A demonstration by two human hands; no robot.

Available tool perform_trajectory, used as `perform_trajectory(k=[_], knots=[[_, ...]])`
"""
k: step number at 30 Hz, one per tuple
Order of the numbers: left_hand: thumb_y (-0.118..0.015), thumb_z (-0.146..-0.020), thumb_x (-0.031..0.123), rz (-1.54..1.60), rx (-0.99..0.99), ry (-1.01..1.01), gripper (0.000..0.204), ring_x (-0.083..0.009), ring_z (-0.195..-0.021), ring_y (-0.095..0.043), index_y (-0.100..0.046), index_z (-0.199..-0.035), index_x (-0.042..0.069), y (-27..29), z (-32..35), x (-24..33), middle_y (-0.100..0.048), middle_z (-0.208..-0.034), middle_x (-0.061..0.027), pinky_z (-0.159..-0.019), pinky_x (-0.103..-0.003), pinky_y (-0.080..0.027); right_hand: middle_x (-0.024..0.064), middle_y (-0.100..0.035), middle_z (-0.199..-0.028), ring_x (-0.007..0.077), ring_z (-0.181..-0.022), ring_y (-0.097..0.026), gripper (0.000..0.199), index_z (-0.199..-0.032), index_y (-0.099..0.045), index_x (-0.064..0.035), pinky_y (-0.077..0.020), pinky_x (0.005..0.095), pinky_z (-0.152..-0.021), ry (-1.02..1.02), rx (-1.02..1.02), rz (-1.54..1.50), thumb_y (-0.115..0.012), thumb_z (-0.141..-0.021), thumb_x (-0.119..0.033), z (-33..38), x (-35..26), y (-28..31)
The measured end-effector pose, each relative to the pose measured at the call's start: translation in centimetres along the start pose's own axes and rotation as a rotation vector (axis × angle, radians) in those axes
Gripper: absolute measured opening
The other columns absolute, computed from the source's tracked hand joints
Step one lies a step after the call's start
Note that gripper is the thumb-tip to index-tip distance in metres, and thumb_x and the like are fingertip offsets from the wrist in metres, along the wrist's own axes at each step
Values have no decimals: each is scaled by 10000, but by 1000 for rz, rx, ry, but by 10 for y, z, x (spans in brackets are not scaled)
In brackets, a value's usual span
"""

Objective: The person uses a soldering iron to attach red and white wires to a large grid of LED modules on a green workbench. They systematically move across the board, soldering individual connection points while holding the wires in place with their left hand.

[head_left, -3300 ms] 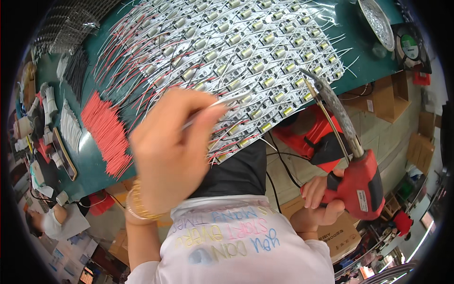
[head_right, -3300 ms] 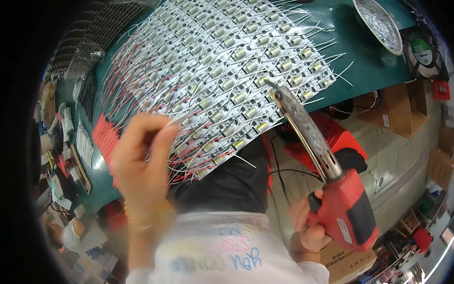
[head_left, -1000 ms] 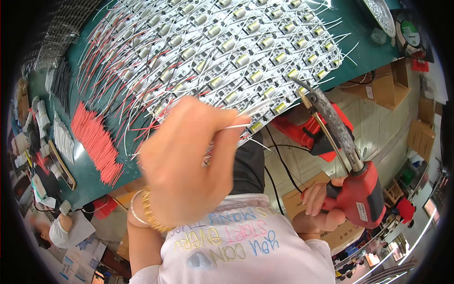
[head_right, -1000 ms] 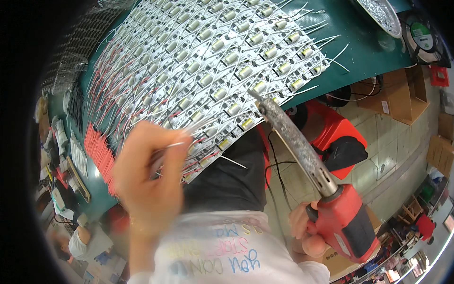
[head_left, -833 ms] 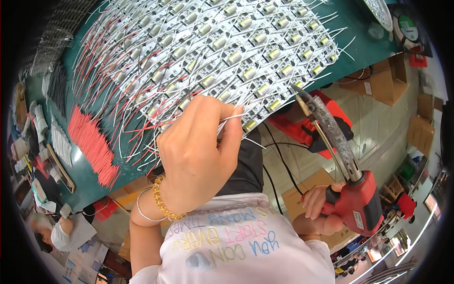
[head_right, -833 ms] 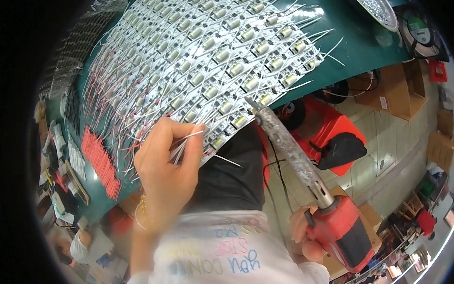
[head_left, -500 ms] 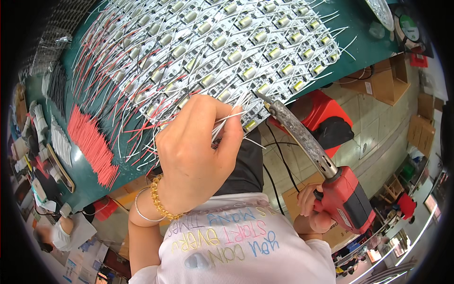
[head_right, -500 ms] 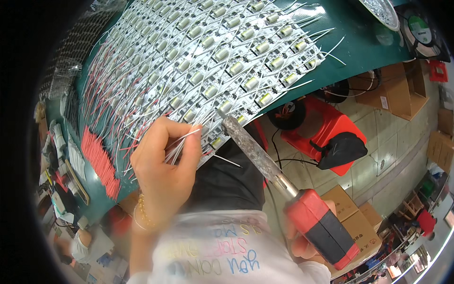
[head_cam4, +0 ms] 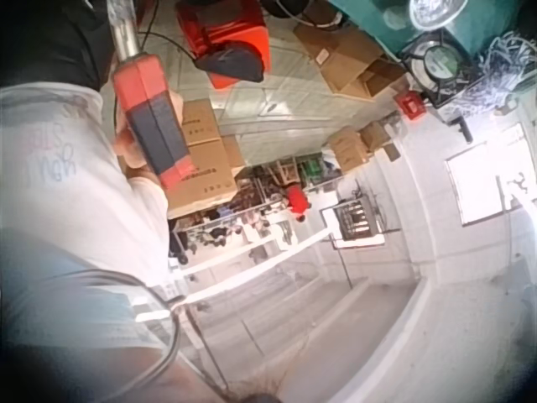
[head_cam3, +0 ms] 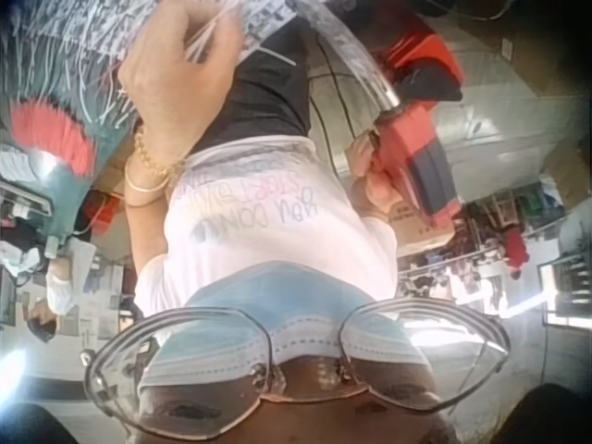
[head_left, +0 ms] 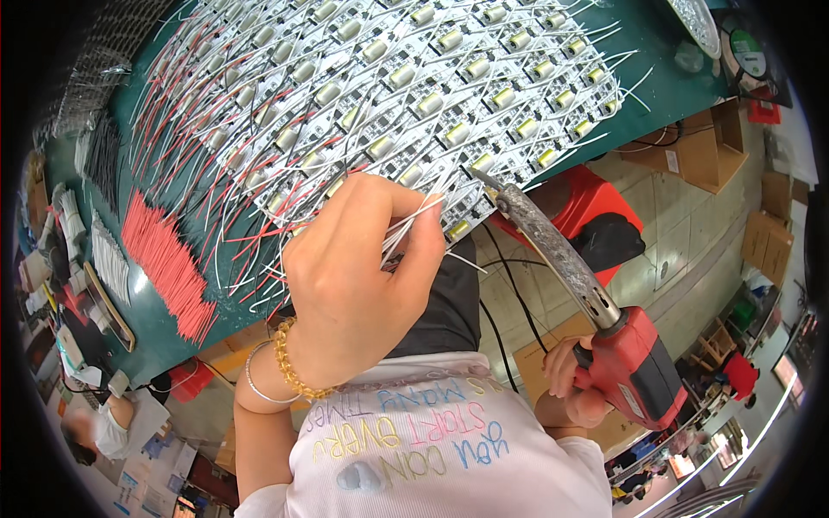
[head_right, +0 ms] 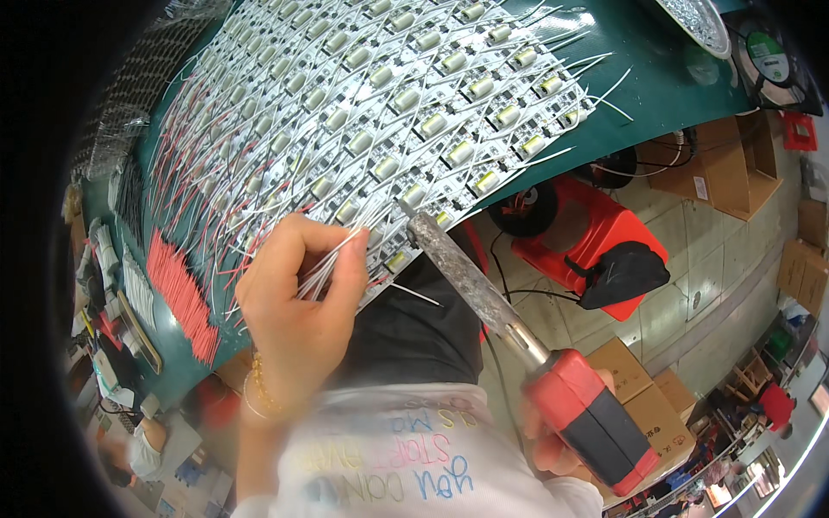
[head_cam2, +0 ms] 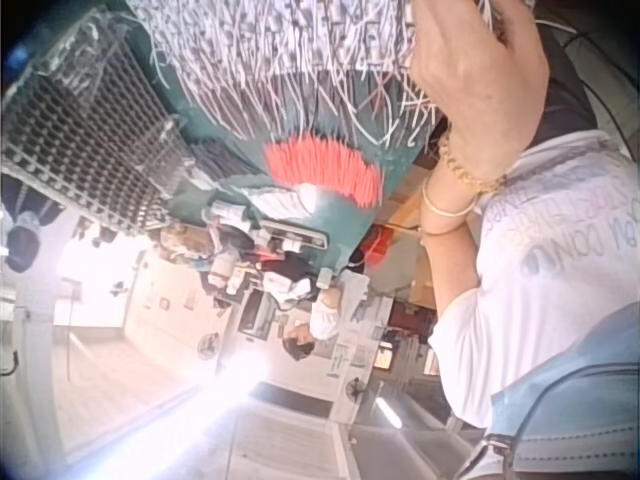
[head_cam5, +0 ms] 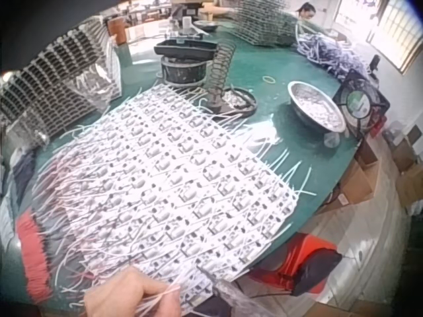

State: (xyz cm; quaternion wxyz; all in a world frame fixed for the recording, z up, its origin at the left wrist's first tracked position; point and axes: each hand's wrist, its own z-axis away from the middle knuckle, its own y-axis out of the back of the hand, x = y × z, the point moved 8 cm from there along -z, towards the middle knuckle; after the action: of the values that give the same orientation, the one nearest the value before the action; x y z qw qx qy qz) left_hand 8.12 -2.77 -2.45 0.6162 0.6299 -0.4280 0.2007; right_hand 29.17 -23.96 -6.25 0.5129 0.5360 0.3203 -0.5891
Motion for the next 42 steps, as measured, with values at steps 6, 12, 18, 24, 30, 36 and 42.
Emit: perform_trajectory(k=[6, 12, 18, 24, 30, 36, 42], knots=[[-708, -757, -10, -19, -25, -1, 140, -200, -562, -598, -573, -767, 23, 0, -1, 0, -590, -687, -70, -492, -295, -448, -36, -479, -542, 119, -470, -473, 839, -1207, -450, -13, -405, 280, -480, 67, -102, -67, -603, -748, -698, -6, 4, -5], [-704, -760, -13, -59, -13, -15, 133, -201, -569, -602, -577, -771, 25, 0, -1, 3, -596, -693, -71, -498, -295, -454, -32, -481, -547, 127, -477, -476, 817, -1211, -468, 8, -414, 275, -480, 139, -124, 346, -632, -766, -657, 4, 2, 3], [-711, -754, -14, -70, -25, -6, 139, -198, -568, -600, -579, -768, 28, 0, -1, 3, -594, -692, -67, -488, -294, -446, -21, -496, -548, 128, -477, -487, 618, -880, -562, -36, -425, 280, -491, -208, -40, 369, -631, -795, -645, -7, -6, 8], [-713, -754, -13, -68, -5, -51, 140, -199, -554, -590, -579, -767, 26, 0, -1, 5, -591, -689, -67, -479, -299, -440, -24, -504, -534, 124, -473, -495, 591, -638, -501, -113, -427, 277, -495, -150, -211, 120, -628, -784, -671, -21, -9, -7], [-718, -761, -2, -85, 15, -66, 144, -200, -547, -582, -578, -771, 27, -2, 0, 5, -589, -685, -61, -474, -300, -433, -19, -503, -544, 123, -474, -491, 582, -617, -485, -118, -415, 276, -479, -74, -205, -44, -627, -786, -656, -27, -17, -17], [-716, -777, 17, -107, 50, -79, 143, -184, -525, -558, -575, -786, 40, -2, 4, 6, -580, -690, -45, -449, -297, -405, -33, -494, -553, 114, -472, -477, 661, -940, -565, -7, -408, 274, -480, -14, -226, 38, -611, -792, -649, -2, 14, 3], [-714, -775, 17, -120, 37, -101, 144, -169, -484, -517, -574, -792, 46, -5, 4, 5, -559, -682, -35, -433, -296, -380, -34, -488, -548, 114, -470, -465, 816, -1166, -495, 47, -410, 276, -488, -19, -48, -65, -604, -785, -666, -8, -2, -6]])
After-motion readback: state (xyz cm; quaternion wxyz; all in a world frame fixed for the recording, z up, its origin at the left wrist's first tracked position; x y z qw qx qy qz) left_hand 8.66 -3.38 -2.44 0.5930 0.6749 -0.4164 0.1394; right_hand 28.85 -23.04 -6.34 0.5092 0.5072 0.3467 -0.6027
